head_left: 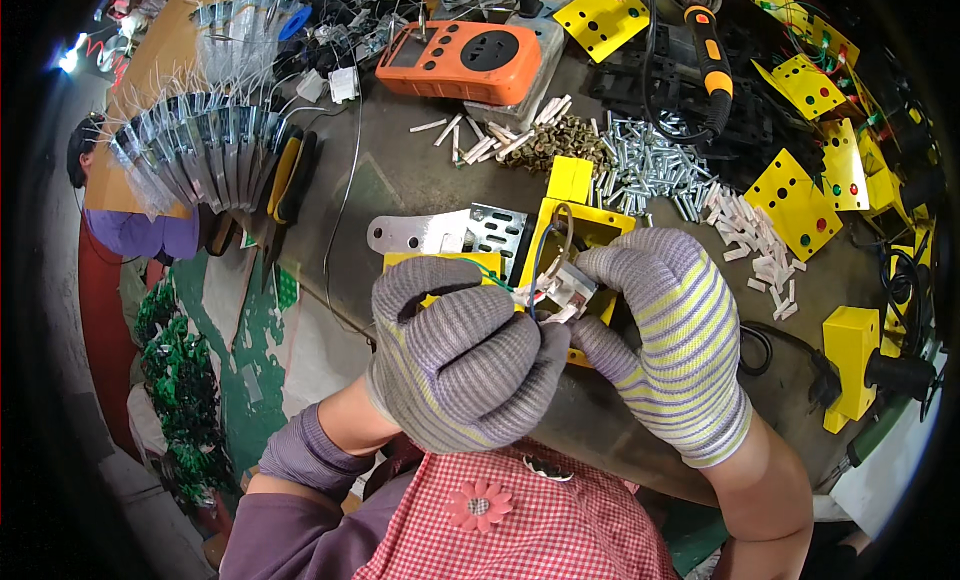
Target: Assembling internal components, wiring, and switches into a yellow plastic housing for an electronic device.
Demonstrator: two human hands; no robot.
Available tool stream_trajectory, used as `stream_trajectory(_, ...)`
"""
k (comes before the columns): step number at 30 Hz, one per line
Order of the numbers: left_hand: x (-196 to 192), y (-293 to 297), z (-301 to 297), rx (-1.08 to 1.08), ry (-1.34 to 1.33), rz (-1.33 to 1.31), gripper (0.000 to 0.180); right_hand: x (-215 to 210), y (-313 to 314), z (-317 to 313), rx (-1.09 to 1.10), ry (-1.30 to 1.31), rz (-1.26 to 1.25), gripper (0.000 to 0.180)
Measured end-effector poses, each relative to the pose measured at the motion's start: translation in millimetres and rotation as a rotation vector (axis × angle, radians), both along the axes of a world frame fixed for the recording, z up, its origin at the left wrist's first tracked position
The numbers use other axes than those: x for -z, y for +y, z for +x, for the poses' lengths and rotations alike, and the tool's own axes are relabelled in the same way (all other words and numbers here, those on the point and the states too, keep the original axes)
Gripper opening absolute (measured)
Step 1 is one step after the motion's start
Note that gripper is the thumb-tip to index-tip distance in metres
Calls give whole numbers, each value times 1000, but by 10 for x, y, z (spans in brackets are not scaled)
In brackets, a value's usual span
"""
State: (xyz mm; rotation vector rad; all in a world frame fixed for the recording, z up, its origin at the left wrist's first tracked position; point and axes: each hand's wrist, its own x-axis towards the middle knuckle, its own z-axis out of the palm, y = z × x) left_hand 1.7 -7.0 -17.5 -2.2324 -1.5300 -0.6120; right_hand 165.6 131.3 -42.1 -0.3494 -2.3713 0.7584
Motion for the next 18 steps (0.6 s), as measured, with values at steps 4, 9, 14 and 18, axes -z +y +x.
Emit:
stream_trajectory(4, 5, 23, -27, 80, -33, -10, 32, -2, -39, 5, 47, -25, -51, 40)
stream_trajectory(9, 138, -47, 35, -167, -447, -39, 33, 1, -52, -18, 88, -8, -65, 37)
stream_trajectory(14, 132, -66, 155, -328, -545, -68, 31, -33, -64, -19, 97, -49, -137, 35)
stream_trajectory(18, 46, -84, 138, -242, -325, -69, 29, -30, -65, -14, 88, -53, -144, 35)
